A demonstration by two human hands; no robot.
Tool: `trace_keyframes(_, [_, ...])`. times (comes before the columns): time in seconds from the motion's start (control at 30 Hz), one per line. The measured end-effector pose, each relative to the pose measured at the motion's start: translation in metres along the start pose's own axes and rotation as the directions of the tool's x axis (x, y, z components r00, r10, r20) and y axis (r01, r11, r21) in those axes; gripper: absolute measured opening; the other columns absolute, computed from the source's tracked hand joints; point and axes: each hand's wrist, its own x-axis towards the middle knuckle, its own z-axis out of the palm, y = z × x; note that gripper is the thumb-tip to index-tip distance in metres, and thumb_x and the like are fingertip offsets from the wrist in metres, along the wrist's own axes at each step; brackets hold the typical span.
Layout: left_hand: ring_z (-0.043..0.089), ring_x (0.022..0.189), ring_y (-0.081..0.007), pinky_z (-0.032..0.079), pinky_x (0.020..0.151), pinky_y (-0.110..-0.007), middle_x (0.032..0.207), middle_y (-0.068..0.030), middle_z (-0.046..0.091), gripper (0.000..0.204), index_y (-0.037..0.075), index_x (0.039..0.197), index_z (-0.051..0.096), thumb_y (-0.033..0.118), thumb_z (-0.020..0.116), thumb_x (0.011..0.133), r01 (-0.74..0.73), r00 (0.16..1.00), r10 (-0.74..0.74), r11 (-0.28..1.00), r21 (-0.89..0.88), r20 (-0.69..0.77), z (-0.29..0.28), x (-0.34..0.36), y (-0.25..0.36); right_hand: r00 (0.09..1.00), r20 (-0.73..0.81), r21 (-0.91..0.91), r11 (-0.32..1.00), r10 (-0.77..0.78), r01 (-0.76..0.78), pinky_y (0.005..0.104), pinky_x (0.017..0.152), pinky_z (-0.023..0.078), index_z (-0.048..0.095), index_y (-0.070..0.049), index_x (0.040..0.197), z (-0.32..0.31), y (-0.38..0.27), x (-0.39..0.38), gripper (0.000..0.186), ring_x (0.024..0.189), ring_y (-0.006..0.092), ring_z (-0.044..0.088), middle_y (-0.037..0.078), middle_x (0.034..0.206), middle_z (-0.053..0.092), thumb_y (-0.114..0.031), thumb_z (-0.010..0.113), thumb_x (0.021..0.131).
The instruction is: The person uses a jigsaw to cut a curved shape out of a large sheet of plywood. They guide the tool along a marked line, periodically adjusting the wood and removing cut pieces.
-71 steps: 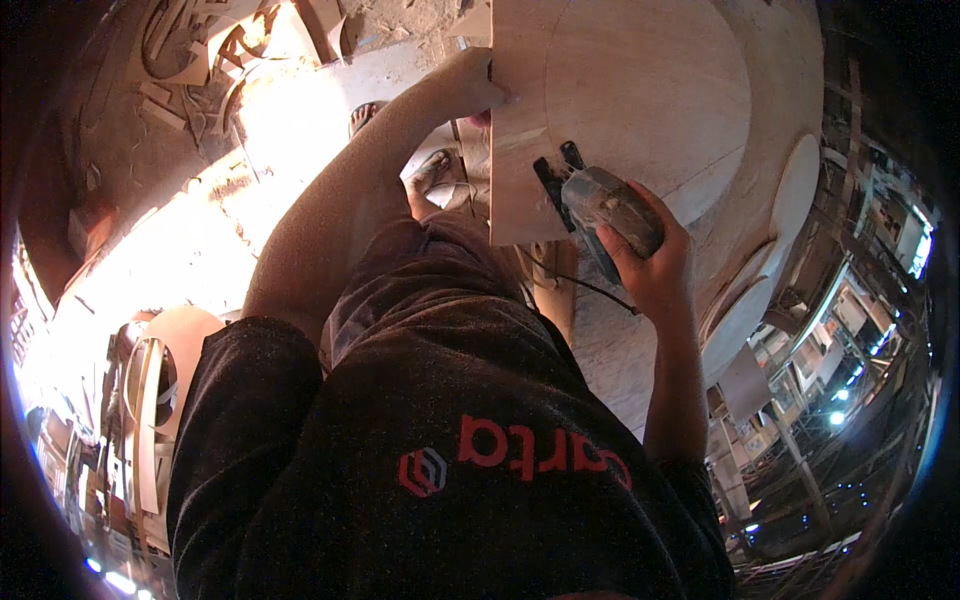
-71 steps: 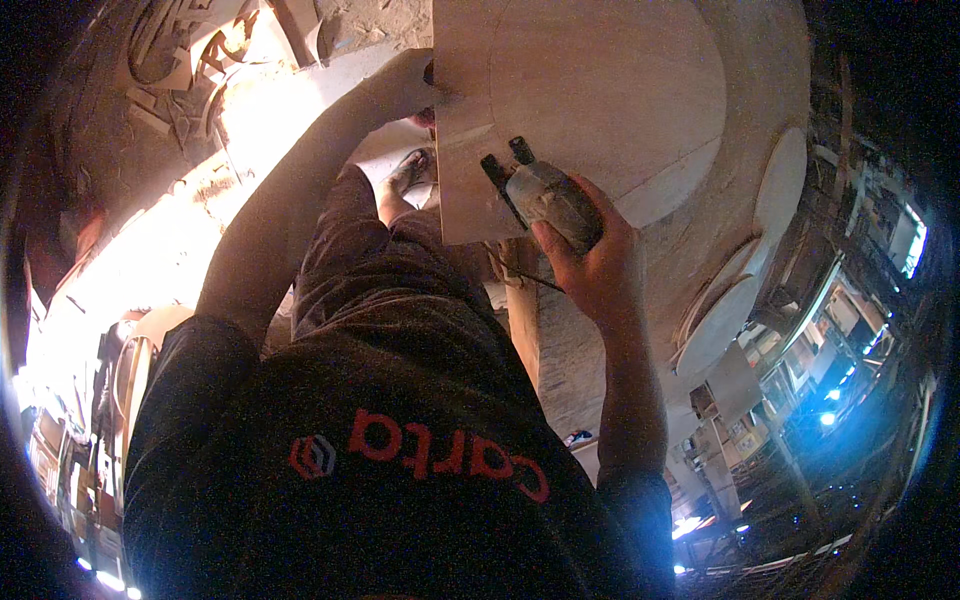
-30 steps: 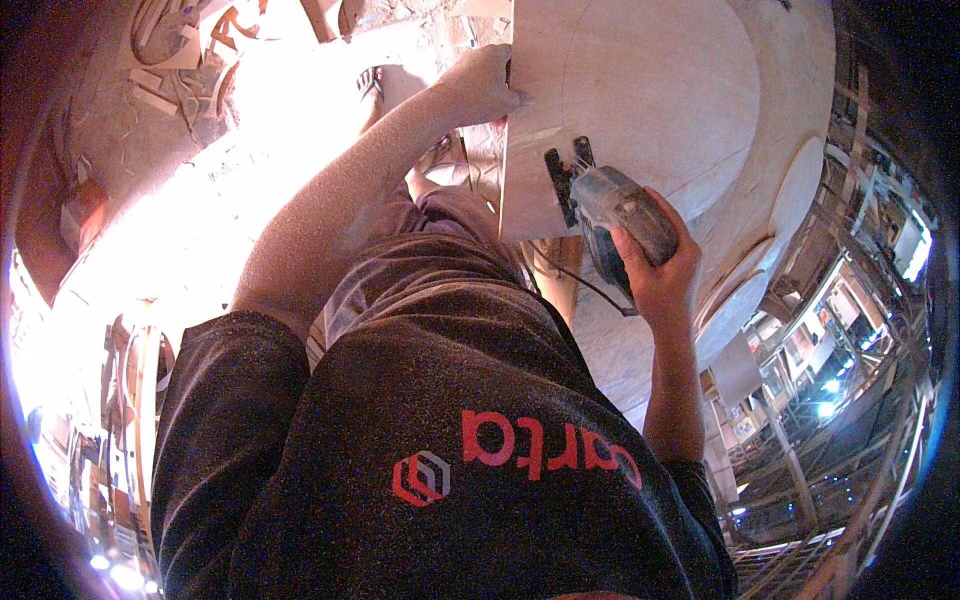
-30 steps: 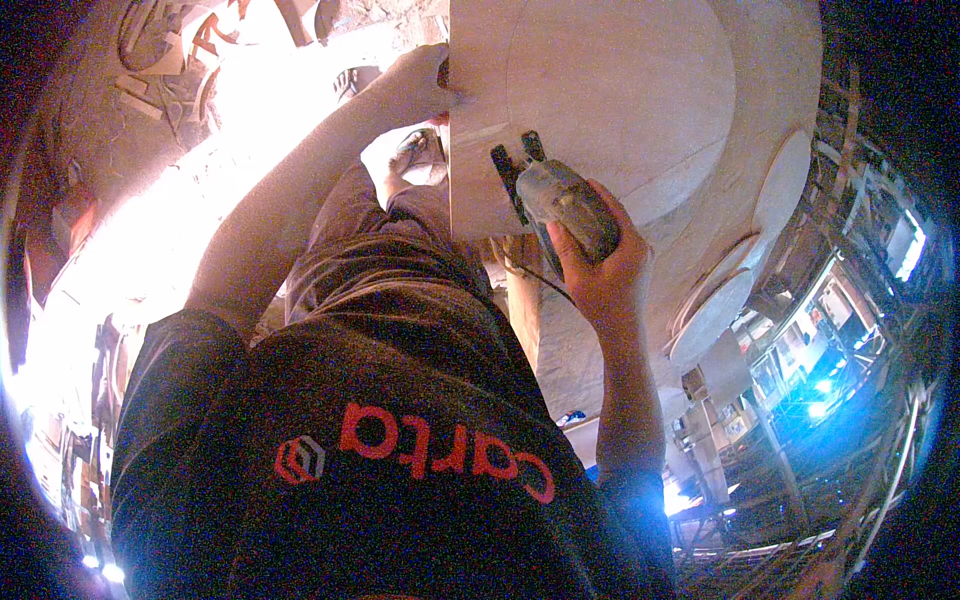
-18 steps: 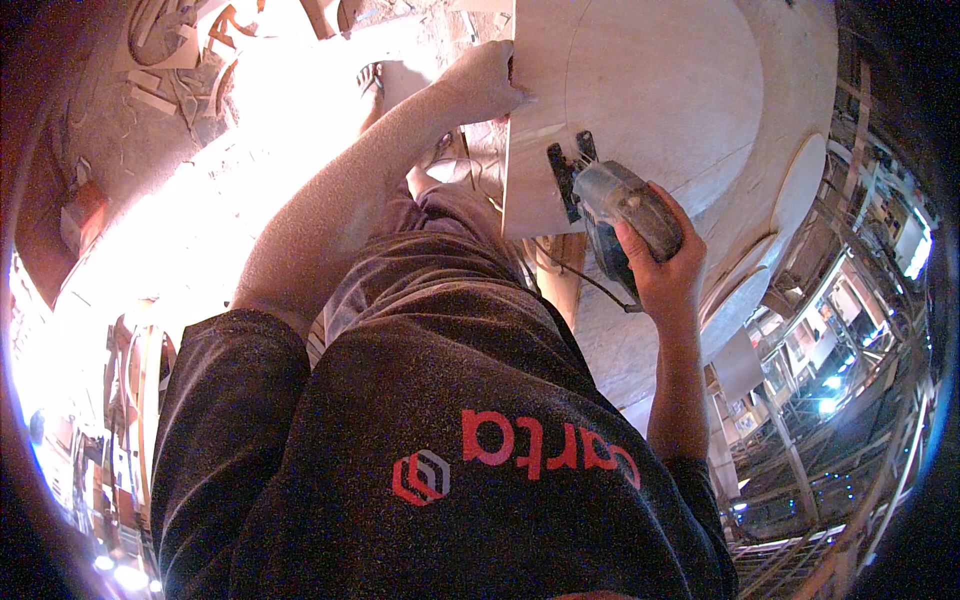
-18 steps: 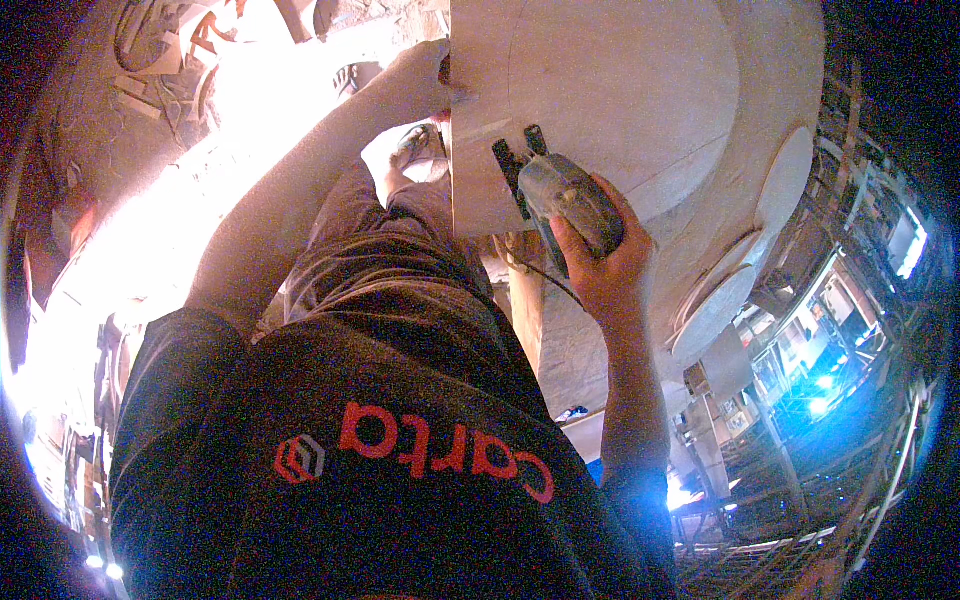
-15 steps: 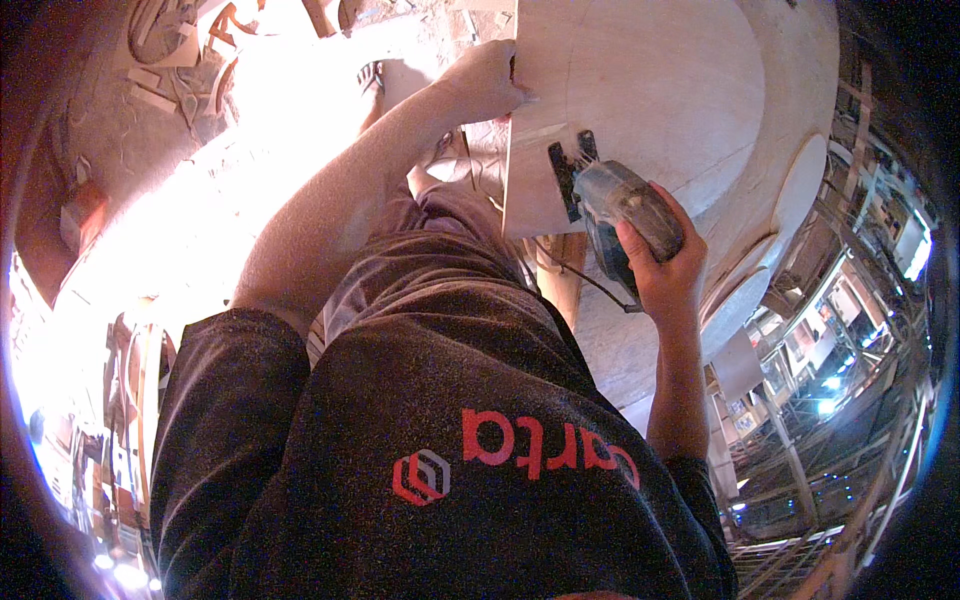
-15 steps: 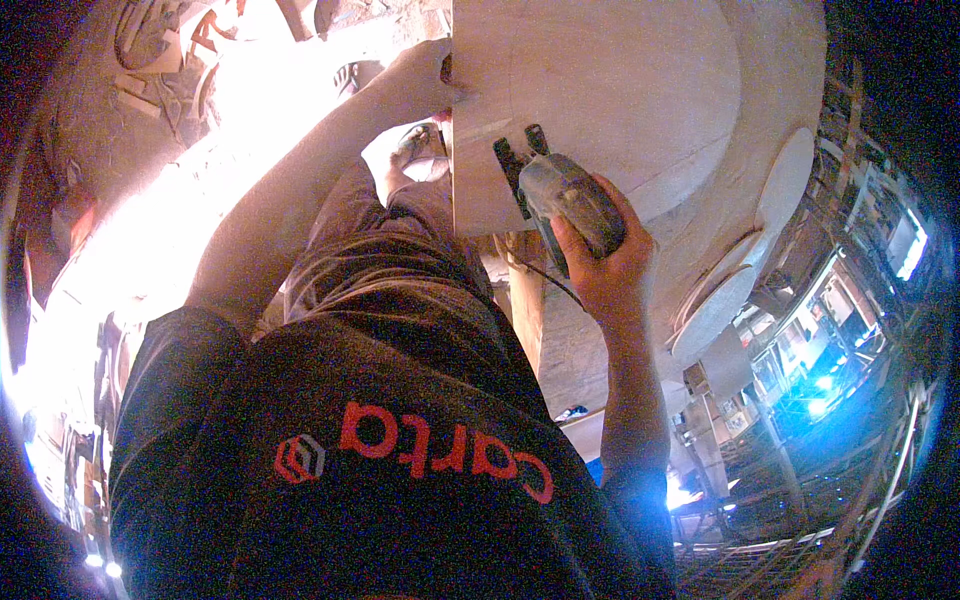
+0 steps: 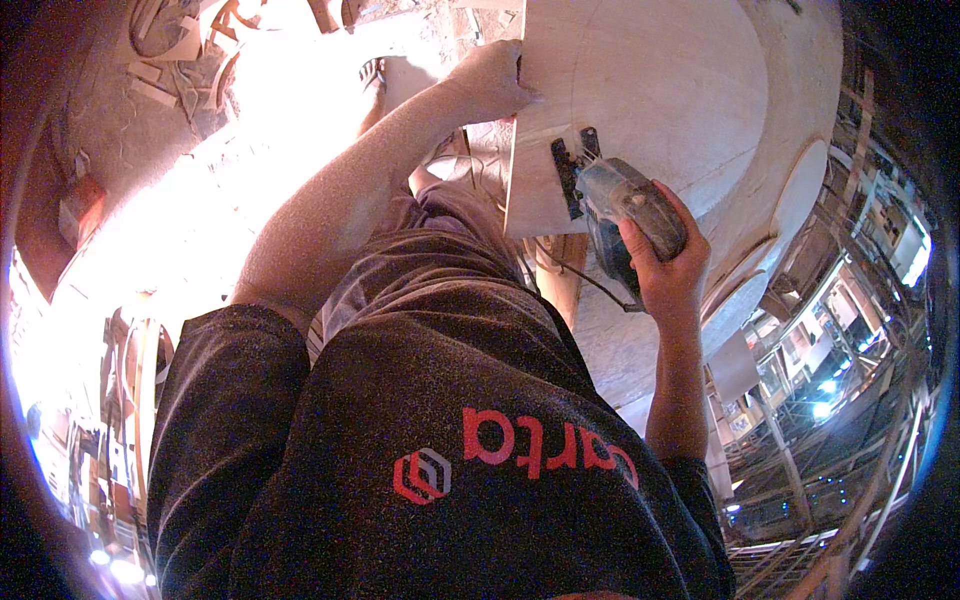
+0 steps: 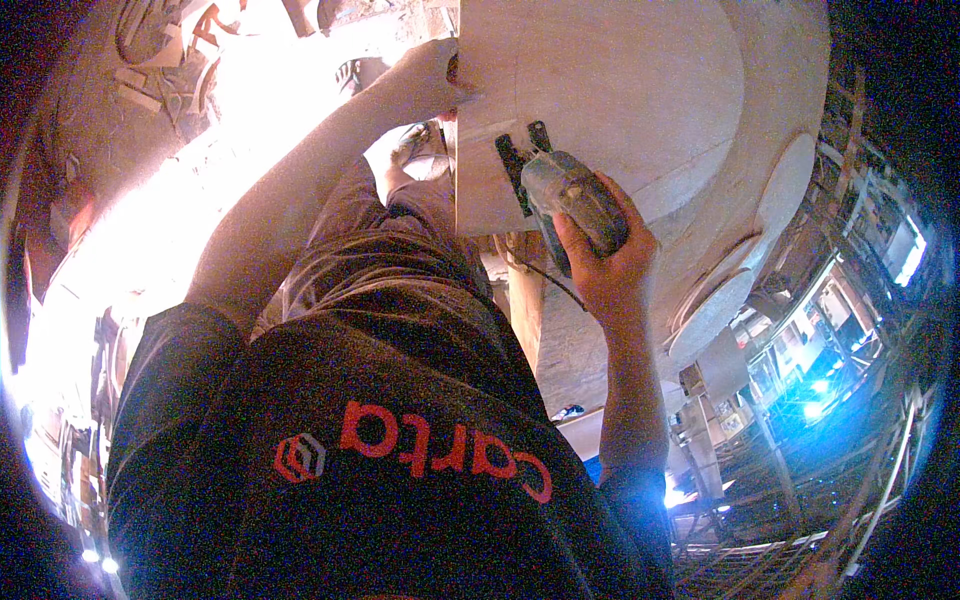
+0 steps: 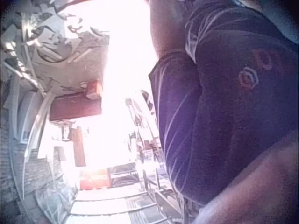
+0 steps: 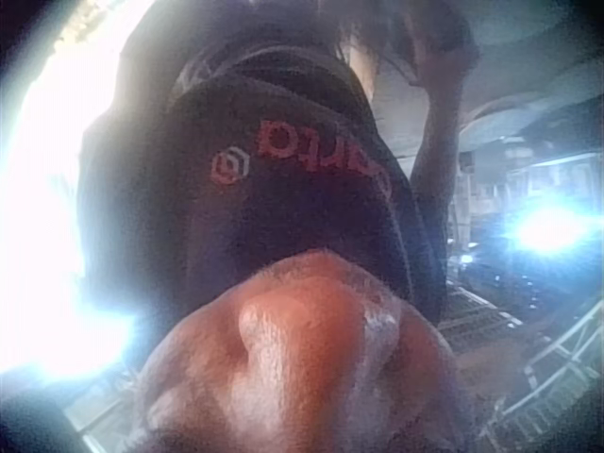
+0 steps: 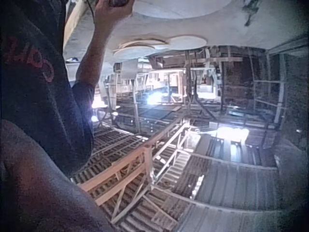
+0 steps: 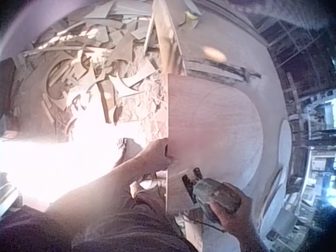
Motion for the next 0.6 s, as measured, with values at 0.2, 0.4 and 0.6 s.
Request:
trace_keyframes(0.2, [0.075,0.071,-0.0245,0.061,0.065,-0.038,0.081,-0.0166,0.073,0.033,-0.006,0.102,0.066,0.019,0.079,0.084,-0.013,1.0,0.011,0.996,0.083,0.029,0.0004,0.0022,-0.0003,0.994,0.006,-0.038,0.993,-0.111,0.111,0.0361,0.093,0.056,0.062,0.005,0.129,-0.0024,-0.0027,0.003,0.053,0.103,0.0228,0.07,0.016,0.115,0.073,-0.018,0.082,0.085])
trace_keyframes(0.4, [0.071,0.064,-0.0206,0.059,0.059,-0.036,0.076,-0.0132,0.071,0.027,-0.007,0.104,0.063,0.01,0.074,0.086,-0.003,1.0,0.001,0.994,0.107,0.023,0.0025,0.0008,-0.0013,0.991,0.02,-0.044,0.99,-0.131,0.132,0.0349,0.092,0.056,0.062,0.005,0.131,-0.0018,-0.0026,0.0041,0.054,0.103,0.0217,0.07,0.016,0.115,0.072,-0.017,0.082,0.086])
trace_keyframes(0.6, [0.076,0.076,-0.0293,0.06,0.072,-0.042,0.077,-0.0174,0.073,0.033,-0.005,0.099,0.067,0.022,0.079,0.084,0.012,1.0,-0.015,0.994,0.109,0.024,0.0026,0.0034,-0.004,0.998,0.025,-0.031,0.998,-0.049,0.05,0.0312,0.084,0.056,0.06,0.005,0.133,0.0002,-0.0091,0.0038,0.054,0.098,0.0186,0.069,0.014,0.115,0.072,-0.017,0.081,0.087])
